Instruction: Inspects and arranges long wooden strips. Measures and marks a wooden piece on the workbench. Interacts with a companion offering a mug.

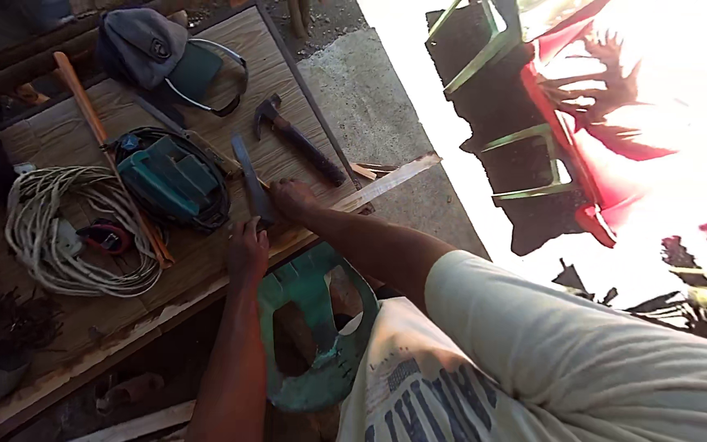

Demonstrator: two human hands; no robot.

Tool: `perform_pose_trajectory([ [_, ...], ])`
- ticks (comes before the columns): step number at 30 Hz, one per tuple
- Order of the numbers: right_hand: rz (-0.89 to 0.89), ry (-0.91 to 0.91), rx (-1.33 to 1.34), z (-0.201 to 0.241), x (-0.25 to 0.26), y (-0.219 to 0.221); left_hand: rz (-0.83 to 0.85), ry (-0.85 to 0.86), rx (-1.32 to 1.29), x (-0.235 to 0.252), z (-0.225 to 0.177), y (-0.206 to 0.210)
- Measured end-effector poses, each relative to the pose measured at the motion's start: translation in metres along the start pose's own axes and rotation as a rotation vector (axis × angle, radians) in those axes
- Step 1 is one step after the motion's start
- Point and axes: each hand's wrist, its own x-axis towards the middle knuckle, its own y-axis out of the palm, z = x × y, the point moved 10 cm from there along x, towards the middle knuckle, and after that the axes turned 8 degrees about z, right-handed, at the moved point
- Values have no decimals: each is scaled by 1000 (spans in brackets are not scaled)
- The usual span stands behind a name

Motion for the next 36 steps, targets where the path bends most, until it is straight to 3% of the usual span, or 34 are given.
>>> perform_pose_trajectory([
  [5,143,66,64,-6,-36,-15,-114,63,-230,-39,-33,-11],
  [9,-4,-123,234,-34,-111,-31,-224,173,-257,-63,-72,-15],
  [11,-156,-250,435,-62,-169,-41,-222,220,-248,-69,-102,-11],
  [13,-168,-301,634,-102,-218,-43,-203,272,-232,-72,-136,-4],
  [17,-228,-131,684,-194,-282,-48,-150,406,-161,-63,-208,20],
  [24,-420,133,575,-347,-302,-95,-94,428,1,10,-320,96],
  [28,-327,226,780,-420,-298,-95,-13,385,91,55,-364,143],
  [32,-214,247,928,-449,-296,-69,38,353,72,83,-398,169],
  [36,-136,215,980,-452,-289,-45,-5,339,188,91,-411,183],
])
